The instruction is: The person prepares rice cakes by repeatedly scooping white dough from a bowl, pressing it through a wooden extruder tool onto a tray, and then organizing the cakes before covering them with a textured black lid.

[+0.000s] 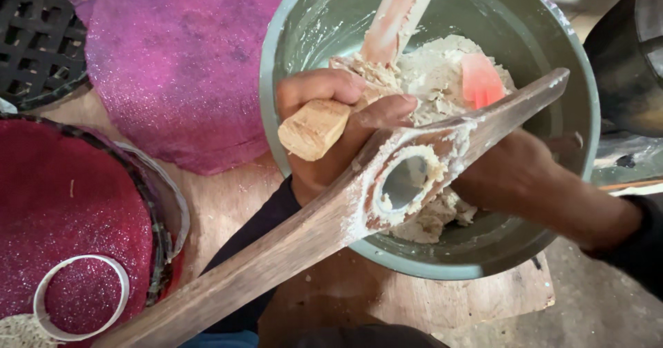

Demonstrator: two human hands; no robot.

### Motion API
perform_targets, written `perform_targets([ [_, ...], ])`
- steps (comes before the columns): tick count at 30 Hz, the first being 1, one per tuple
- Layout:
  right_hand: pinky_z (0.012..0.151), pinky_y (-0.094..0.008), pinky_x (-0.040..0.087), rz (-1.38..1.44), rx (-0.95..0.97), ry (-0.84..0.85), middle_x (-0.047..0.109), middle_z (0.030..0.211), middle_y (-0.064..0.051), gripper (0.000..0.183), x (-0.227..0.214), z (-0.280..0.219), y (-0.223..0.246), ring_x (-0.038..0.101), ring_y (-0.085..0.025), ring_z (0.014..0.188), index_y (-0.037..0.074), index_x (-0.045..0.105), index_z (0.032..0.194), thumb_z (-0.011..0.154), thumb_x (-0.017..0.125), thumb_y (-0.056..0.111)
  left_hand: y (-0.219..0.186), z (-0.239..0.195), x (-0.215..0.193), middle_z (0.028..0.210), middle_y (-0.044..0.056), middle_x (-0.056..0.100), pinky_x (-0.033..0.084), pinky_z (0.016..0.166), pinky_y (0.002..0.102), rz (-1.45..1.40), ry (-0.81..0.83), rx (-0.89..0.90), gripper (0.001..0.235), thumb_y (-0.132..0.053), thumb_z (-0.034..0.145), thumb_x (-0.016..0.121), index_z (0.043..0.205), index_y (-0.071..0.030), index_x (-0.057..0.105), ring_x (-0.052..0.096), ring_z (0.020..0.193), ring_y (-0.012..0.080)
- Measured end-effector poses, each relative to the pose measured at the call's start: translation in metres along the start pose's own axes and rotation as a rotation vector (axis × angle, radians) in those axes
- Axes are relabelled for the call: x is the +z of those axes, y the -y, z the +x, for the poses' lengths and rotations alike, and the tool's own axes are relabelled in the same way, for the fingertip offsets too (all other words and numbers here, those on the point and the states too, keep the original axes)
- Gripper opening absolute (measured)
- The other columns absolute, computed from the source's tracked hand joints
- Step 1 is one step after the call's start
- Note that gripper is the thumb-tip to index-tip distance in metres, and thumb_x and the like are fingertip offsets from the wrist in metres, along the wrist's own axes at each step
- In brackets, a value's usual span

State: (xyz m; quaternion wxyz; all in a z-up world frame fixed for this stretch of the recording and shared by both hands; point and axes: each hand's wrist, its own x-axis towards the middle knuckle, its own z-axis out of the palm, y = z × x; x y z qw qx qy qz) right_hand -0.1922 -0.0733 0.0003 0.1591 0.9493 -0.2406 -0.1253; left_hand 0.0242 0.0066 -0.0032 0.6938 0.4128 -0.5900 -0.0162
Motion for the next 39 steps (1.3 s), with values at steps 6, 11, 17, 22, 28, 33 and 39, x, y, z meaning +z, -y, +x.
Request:
perform_targets([
  [6, 0.075, -0.041, 0.056, 0.056, -0.005, 0.264, 0.072, 0.08, -0.006, 0.025, -0.012, -0.014, 0.036, 0.071, -0.021, 0.073, 0.017, 0.072, 0.105, 0.083, 0.06, 0.02, 0.015, -0.009, 0.001, 0.123, 0.006, 0.042, 0.052, 0.093, 0.028, -0.008, 0.039, 0.074, 0.041, -0.023, 0.089, 0.091, 0.124, -0.018, 0.071, 0.053, 0.108, 0.0169],
  [11, 0.062, -0.034, 0.054, 0.301, 0.289, 0.475, 0.068, 0.056, 0.002, 0.029, -0.022, -0.047, 0.049, 0.062, -0.017, 0.042, 0.033, 0.075, 0.113, 0.102, 0.051, 0.045, 0.036, -0.009, 0.018, 0.121, 0.004, 0.045, 0.057, 0.082, 0.023, -0.142, -0.032, 0.073, 0.039, -0.024, 0.087, 0.092, 0.12, -0.016, 0.073, 0.056, 0.102, 0.0123],
  [17, 0.042, -0.035, 0.047, 0.319, 0.342, -0.223, 0.079, 0.071, -0.004, 0.021, -0.049, -0.131, 0.038, 0.052, -0.018, 0.032, 0.025, 0.082, 0.095, 0.086, 0.069, 0.04, 0.034, -0.004, 0.016, 0.104, 0.006, 0.056, 0.059, 0.065, 0.024, -0.369, 0.012, -0.17, 0.025, -0.01, 0.091, 0.084, 0.104, -0.006, 0.063, 0.066, 0.078, 0.0125],
  [22, 0.046, -0.033, 0.045, 0.506, 0.635, -0.348, 0.075, 0.07, -0.003, 0.02, -0.049, -0.181, 0.019, 0.054, -0.015, 0.039, 0.021, 0.078, 0.104, 0.087, 0.071, 0.029, 0.016, 0.01, 0.014, 0.102, 0.005, 0.057, 0.055, 0.072, 0.03, -0.423, 0.104, -0.253, 0.02, -0.017, 0.09, 0.083, 0.1, -0.009, 0.067, 0.065, 0.082, 0.0163],
  [28, 0.051, -0.035, 0.042, 0.43, 0.606, -0.457, 0.068, 0.064, -0.003, 0.02, -0.064, -0.172, 0.007, 0.055, -0.015, 0.044, 0.017, 0.077, 0.109, 0.09, 0.071, 0.022, 0.008, 0.011, 0.013, 0.1, 0.004, 0.058, 0.05, 0.079, 0.037, -0.068, 0.254, -0.08, 0.017, -0.024, 0.089, 0.081, 0.095, -0.012, 0.071, 0.063, 0.088, 0.0208],
  [33, 0.054, -0.041, 0.039, -0.04, 0.338, -0.412, 0.062, 0.054, -0.003, 0.018, -0.113, -0.145, 0.022, 0.053, -0.017, 0.041, 0.015, 0.077, 0.106, 0.09, 0.073, 0.021, 0.004, -0.001, 0.021, 0.097, 0.003, 0.059, 0.046, 0.086, 0.043, 0.258, 0.324, 0.105, 0.018, -0.031, 0.088, 0.08, 0.091, -0.014, 0.075, 0.062, 0.092, 0.0246],
  [39, 0.065, -0.033, 0.033, -0.343, 0.233, -0.417, 0.056, 0.074, 0.005, 0.043, -0.098, -0.118, 0.059, 0.045, -0.01, 0.055, 0.013, 0.069, 0.135, 0.093, 0.071, 0.02, 0.002, -0.005, 0.025, 0.107, 0.005, 0.06, 0.045, 0.087, 0.044, 0.442, 0.34, 0.069, 0.021, -0.035, 0.092, 0.075, 0.092, -0.014, 0.077, 0.061, 0.093, 0.0246],
])
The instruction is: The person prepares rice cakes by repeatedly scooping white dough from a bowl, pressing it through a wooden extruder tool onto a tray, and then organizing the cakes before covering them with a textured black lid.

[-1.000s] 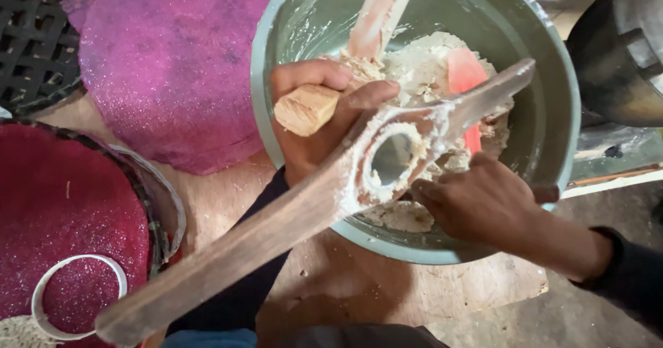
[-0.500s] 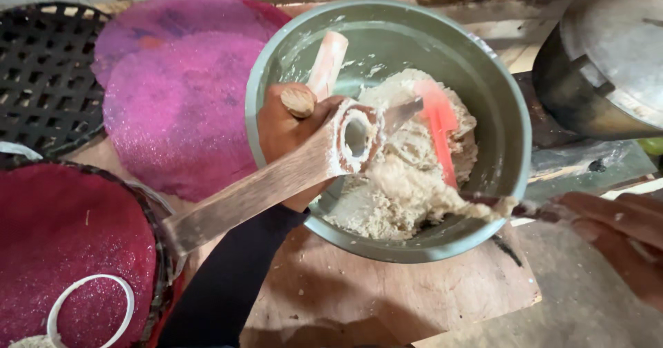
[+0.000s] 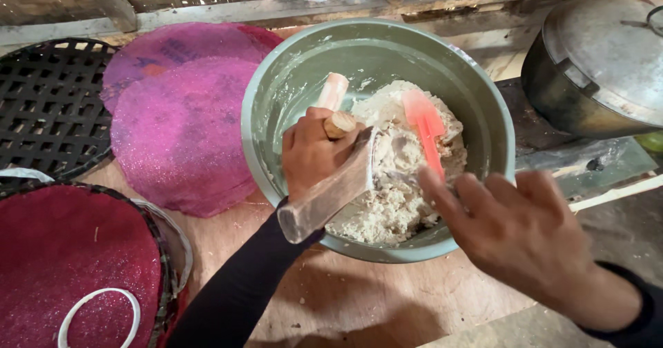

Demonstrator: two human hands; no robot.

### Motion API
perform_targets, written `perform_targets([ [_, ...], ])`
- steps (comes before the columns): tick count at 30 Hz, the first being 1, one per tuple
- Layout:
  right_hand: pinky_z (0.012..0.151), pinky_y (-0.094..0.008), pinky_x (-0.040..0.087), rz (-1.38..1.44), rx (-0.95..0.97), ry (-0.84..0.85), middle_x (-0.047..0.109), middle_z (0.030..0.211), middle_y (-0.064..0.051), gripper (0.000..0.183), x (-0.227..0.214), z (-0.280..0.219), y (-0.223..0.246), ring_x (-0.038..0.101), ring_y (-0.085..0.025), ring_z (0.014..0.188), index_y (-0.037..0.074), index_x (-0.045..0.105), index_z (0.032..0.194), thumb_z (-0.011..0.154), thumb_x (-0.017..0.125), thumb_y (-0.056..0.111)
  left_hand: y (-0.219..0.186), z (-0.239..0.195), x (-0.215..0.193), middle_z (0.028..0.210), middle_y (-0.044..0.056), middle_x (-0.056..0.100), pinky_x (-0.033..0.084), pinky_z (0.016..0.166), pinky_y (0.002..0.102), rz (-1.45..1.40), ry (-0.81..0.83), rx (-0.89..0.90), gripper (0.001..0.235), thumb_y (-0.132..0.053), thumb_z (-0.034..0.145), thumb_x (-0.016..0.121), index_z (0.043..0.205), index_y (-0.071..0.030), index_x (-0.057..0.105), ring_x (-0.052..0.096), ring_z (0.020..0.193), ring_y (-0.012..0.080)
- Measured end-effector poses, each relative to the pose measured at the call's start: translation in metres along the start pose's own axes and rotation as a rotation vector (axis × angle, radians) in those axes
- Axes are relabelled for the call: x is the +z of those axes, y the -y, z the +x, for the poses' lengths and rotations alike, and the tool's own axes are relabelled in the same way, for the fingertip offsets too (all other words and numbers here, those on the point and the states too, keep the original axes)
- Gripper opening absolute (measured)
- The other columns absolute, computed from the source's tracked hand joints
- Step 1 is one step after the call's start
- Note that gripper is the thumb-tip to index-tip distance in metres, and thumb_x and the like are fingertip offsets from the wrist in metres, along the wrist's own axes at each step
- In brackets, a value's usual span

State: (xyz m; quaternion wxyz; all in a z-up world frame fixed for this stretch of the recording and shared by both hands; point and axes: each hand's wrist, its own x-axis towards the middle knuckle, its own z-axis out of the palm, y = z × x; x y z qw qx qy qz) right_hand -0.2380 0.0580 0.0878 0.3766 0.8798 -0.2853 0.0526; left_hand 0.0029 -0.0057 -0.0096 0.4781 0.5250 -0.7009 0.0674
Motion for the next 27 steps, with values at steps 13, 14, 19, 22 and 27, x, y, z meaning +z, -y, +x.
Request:
perform_targets([
  [13, 0.047, -0.03, 0.035, 0.583, 0.735, -0.257, 0.078, 0.087, -0.01, 0.016, 0.048, -0.035, 0.029, 0.057, -0.007, 0.048, 0.005, 0.078, 0.11, 0.096, 0.077, 0.013, 0.034, -0.011, 0.045, 0.097, 0.008, 0.066, 0.057, 0.074, 0.035, -0.488, -0.118, -0.286, 0.041, -0.024, 0.086, 0.079, 0.113, -0.006, 0.054, 0.064, 0.083, 0.021],
  [14, 0.051, -0.029, 0.04, 0.703, 0.786, -0.3, 0.074, 0.083, -0.009, 0.018, 0.06, -0.037, 0.042, 0.057, -0.007, 0.051, 0.004, 0.076, 0.115, 0.099, 0.074, 0.012, 0.033, -0.014, 0.047, 0.098, 0.008, 0.066, 0.056, 0.074, 0.035, -0.497, -0.096, -0.326, 0.041, -0.024, 0.086, 0.079, 0.113, -0.006, 0.054, 0.064, 0.083, 0.021],
  [19, 0.054, -0.029, 0.04, 0.968, 0.847, -0.313, 0.067, 0.07, -0.007, 0.027, 0.085, -0.054, 0.076, 0.05, -0.012, 0.052, 0.002, 0.072, 0.124, 0.098, 0.07, 0.008, 0.029, -0.018, 0.033, 0.1, 0.008, 0.066, 0.056, 0.077, 0.035, -0.54, -0.07, -0.447, 0.041, -0.025, 0.086, 0.079, 0.114, -0.006, 0.055, 0.064, 0.086, 0.0215],
  [22, 0.058, -0.03, 0.044, 0.936, 0.747, -0.259, 0.068, 0.07, -0.007, 0.031, 0.077, -0.067, 0.062, 0.055, -0.014, 0.057, 0.005, 0.072, 0.127, 0.096, 0.071, 0.009, 0.025, -0.009, 0.016, 0.102, 0.008, 0.066, 0.056, 0.079, 0.036, -0.642, -0.127, -0.447, 0.042, -0.025, 0.086, 0.079, 0.115, -0.006, 0.056, 0.065, 0.088, 0.0217],
  [27, 0.052, -0.031, 0.055, 0.876, 0.672, 0.038, 0.076, 0.083, -0.008, 0.031, 0.046, -0.067, -0.002, 0.07, -0.014, 0.054, 0.018, 0.074, 0.121, 0.091, 0.071, 0.02, 0.028, 0.015, -0.027, 0.104, 0.008, 0.066, 0.055, 0.082, 0.036, -0.853, -0.234, -0.417, 0.042, -0.026, 0.086, 0.08, 0.116, -0.006, 0.057, 0.065, 0.091, 0.0222],
])
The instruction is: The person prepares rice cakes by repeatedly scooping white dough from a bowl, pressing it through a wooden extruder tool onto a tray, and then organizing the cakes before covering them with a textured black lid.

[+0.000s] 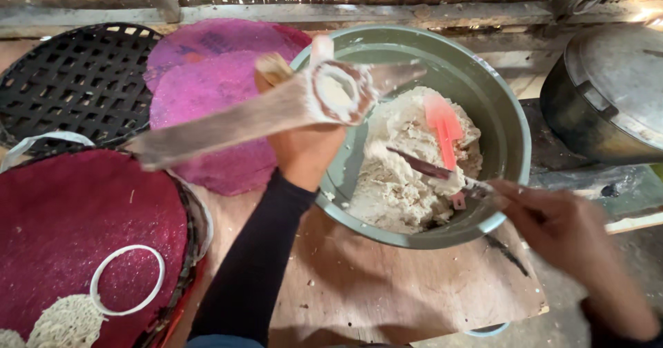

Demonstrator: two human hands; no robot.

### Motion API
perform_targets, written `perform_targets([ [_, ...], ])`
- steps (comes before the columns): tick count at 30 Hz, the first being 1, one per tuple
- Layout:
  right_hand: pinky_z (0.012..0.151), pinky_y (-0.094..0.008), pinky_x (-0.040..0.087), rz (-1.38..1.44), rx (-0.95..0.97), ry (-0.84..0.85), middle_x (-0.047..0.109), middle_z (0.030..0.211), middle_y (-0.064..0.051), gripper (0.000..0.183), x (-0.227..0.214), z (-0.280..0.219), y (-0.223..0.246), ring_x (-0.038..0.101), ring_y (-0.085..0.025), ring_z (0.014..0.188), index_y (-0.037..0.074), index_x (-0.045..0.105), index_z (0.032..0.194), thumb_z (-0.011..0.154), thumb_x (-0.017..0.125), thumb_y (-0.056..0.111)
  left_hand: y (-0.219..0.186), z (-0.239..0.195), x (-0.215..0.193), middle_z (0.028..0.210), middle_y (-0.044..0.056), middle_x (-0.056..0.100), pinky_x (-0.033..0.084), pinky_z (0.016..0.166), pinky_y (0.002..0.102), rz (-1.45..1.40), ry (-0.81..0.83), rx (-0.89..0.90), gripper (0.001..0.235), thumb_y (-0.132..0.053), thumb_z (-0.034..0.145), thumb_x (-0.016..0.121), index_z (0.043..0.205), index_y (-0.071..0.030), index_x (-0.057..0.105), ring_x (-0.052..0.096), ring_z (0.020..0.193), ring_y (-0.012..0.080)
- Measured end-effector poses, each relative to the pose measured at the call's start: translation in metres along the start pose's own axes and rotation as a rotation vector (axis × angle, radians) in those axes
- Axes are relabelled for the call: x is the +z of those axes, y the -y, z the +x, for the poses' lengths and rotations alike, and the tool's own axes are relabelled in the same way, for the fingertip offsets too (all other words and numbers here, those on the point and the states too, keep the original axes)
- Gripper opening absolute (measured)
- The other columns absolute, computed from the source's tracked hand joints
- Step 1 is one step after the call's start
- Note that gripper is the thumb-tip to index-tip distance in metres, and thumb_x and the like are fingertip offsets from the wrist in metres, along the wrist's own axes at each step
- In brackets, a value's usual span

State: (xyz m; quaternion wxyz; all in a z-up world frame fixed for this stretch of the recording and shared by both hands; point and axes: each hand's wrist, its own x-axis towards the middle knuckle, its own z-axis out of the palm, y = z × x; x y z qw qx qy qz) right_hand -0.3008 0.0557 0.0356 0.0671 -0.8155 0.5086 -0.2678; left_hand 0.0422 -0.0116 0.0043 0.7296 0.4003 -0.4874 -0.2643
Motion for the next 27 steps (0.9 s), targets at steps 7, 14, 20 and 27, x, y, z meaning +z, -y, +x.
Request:
perform_targets([
  [7, 0.056, -0.039, 0.057, -0.933, -0.302, 0.617, 0.07, 0.072, -0.002, 0.03, 0.057, 0.056, 0.01, 0.072, -0.018, 0.066, 0.02, 0.076, 0.079, 0.101, 0.057, 0.028, -0.05, 0.01, -0.049, 0.108, 0.009, 0.067, 0.055, 0.086, 0.037, -0.181, 0.012, 0.017, 0.043, -0.028, 0.087, 0.08, 0.117, -0.006, 0.059, 0.065, 0.095, 0.0228],
  [14, 0.079, -0.046, 0.052, -0.031, -0.56, 0.067, 0.072, 0.103, -0.013, 0.025, 0.076, 0.078, 0.055, 0.066, -0.031, 0.096, 0.009, 0.07, 0.11, 0.096, 0.055, 0.024, -0.104, 0.005, -0.139, 0.111, 0.009, 0.067, 0.054, 0.091, 0.038, -0.221, 0.011, 0.037, 0.044, -0.029, 0.087, 0.081, 0.119, -0.006, 0.06, 0.066, 0.1, 0.0234],
  [20, 0.067, -0.038, 0.048, 0.958, -0.229, 0.178, 0.069, 0.104, -0.013, 0.045, 0.102, 0.04, 0.147, 0.061, -0.023, 0.081, 0.007, 0.057, 0.126, 0.095, 0.057, 0.039, -0.134, -0.042, -0.209, 0.114, 0.01, 0.067, 0.053, 0.094, 0.038, -0.167, -0.036, 0.016, 0.045, -0.03, 0.087, 0.081, 0.12, -0.007, 0.061, 0.066, 0.103, 0.0239],
  [27, 0.052, -0.029, 0.044, 1.6, 0.043, 0.439, 0.065, 0.106, -0.014, 0.076, 0.133, 0.009, 0.238, 0.056, -0.014, 0.064, 0.005, 0.042, 0.144, 0.094, 0.06, 0.058, -0.153, -0.08, -0.295, 0.117, 0.01, 0.068, 0.053, 0.099, 0.039, 0.112, -0.076, 0.07, 0.046, -0.031, 0.088, 0.081, 0.122, -0.007, 0.063, 0.067, 0.108, 0.0245],
])
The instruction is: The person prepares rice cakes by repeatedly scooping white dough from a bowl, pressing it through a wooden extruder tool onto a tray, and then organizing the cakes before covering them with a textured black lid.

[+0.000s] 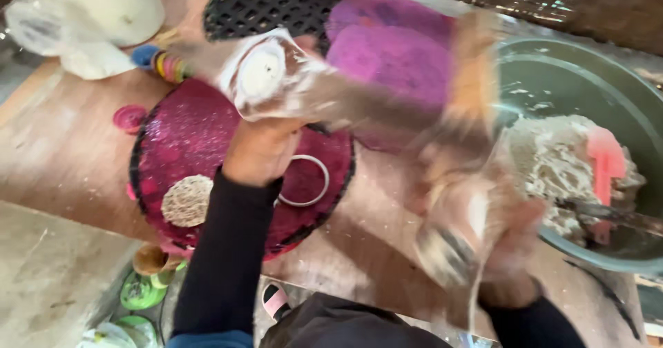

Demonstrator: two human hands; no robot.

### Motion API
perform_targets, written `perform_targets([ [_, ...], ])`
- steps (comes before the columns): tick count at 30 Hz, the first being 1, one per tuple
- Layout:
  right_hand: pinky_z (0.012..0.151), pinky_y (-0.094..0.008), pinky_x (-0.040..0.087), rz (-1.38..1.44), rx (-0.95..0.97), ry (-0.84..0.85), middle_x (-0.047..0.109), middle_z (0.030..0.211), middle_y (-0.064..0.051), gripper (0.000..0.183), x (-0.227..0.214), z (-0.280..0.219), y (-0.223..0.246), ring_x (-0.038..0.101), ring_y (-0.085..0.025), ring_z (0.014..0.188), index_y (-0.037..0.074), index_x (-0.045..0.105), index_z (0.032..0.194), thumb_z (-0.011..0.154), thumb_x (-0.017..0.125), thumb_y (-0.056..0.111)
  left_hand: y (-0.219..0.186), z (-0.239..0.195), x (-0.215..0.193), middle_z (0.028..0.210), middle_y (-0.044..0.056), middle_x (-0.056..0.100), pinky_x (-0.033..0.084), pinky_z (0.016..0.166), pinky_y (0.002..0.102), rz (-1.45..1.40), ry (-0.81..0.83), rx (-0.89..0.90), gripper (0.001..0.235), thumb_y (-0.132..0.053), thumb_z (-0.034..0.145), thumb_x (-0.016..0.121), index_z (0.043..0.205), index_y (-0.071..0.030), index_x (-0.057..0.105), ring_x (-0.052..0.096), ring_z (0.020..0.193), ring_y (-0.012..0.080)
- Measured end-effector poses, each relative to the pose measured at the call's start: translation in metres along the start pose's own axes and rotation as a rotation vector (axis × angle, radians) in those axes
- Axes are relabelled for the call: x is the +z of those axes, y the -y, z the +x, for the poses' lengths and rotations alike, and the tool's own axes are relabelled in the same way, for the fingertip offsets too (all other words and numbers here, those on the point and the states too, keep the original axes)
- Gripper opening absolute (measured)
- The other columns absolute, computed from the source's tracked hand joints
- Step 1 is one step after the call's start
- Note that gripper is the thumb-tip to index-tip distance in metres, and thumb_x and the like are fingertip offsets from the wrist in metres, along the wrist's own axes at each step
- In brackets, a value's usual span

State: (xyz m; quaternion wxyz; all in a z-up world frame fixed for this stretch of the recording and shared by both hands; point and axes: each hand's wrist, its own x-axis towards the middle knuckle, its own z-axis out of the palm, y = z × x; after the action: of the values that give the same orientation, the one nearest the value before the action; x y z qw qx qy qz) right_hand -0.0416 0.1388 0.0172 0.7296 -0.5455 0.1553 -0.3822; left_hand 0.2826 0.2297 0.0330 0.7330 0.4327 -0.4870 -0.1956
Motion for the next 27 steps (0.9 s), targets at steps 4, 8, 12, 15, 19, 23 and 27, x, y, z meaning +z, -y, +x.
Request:
perform_targets([
  [4, 0.044, -0.024, 0.041, -0.125, -0.101, 0.094, 0.063, 0.107, -0.015, 0.094, 0.034, 0.019, -0.005, 0.053, -0.009, 0.055, 0.003, 0.033, 0.154, 0.093, 0.061, 0.068, -0.023, -0.028, -0.021, 0.114, 0.011, 0.07, 0.053, 0.098, 0.042, 0.661, 0.03, 0.283, 0.045, -0.034, 0.085, 0.082, 0.117, -0.007, 0.066, 0.069, 0.105, 0.0279],
  [8, 0.062, -0.025, 0.047, -0.455, -0.278, 0.195, 0.061, 0.103, -0.008, 0.089, 0.063, 0.032, -0.005, 0.056, -0.007, 0.065, 0.001, 0.029, 0.166, 0.104, 0.064, 0.055, -0.047, -0.046, -0.026, 0.097, 0.008, 0.072, 0.055, 0.08, 0.042, 0.725, 0.148, 0.265, 0.037, -0.033, 0.079, 0.084, 0.106, -0.011, 0.073, 0.071, 0.09, 0.0297],
  [12, 0.073, -0.03, 0.052, -0.679, -0.287, 0.174, 0.053, 0.134, -0.016, 0.092, 0.092, 0.03, -0.001, 0.061, -0.015, 0.086, 0.001, 0.02, 0.154, 0.093, 0.074, 0.044, -0.054, -0.048, -0.047, 0.091, 0.006, 0.072, 0.054, 0.076, 0.045, 0.792, 0.228, 0.289, 0.027, -0.03, 0.082, 0.08, 0.102, -0.014, 0.074, 0.07, 0.084, 0.0302],
  [15, 0.106, -0.039, 0.048, -0.733, -0.297, 0.297, 0.044, 0.143, -0.017, 0.103, 0.11, 0.026, -0.005, 0.053, -0.026, 0.127, 0.0, 0.014, 0.155, 0.088, 0.08, 0.043, -0.05, -0.055, -0.055, 0.086, 0.007, 0.071, 0.051, 0.07, 0.047, 0.755, 0.323, 0.268, 0.031, -0.032, 0.075, 0.08, 0.1, -0.014, 0.074, 0.068, 0.076, 0.0307],
  [19, 0.113, -0.043, 0.042, -0.753, -0.15, 0.343, 0.043, 0.15, -0.021, 0.117, 0.13, 0.018, -0.029, 0.053, -0.029, 0.134, -0.004, 0.006, 0.161, 0.085, 0.082, 0.042, -0.036, -0.078, -0.048, 0.073, 0.008, 0.068, 0.049, 0.063, 0.048, 0.75, 0.398, 0.042, 0.024, -0.03, 0.068, 0.081, 0.084, -0.016, 0.073, 0.067, 0.07, 0.0337],
  [23, 0.112, -0.044, 0.039, -1.056, -0.172, 0.411, 0.057, 0.135, -0.01, 0.124, 0.125, 0.025, -0.042, 0.058, -0.027, 0.127, -0.003, 0.008, 0.161, 0.074, 0.081, 0.045, -0.022, -0.097, -0.042, 0.079, 0.006, 0.07, 0.053, 0.064, 0.042, 0.45, 0.34, -0.169, 0.025, -0.034, 0.073, 0.077, 0.092, -0.018, 0.075, 0.069, 0.072, 0.0297],
  [27, 0.11, -0.053, 0.05, -0.427, 0.478, 0.557, 0.047, 0.147, -0.025, 0.119, 0.081, 0.06, -0.037, 0.056, -0.036, 0.133, -0.002, 0.008, 0.167, 0.089, 0.072, 0.062, 0.001, -0.077, -0.038, 0.081, 0.008, 0.073, 0.058, 0.065, 0.037, 0.327, 0.207, -0.333, 0.04, -0.035, 0.071, 0.078, 0.104, -0.013, 0.074, 0.074, 0.071, 0.0236],
])
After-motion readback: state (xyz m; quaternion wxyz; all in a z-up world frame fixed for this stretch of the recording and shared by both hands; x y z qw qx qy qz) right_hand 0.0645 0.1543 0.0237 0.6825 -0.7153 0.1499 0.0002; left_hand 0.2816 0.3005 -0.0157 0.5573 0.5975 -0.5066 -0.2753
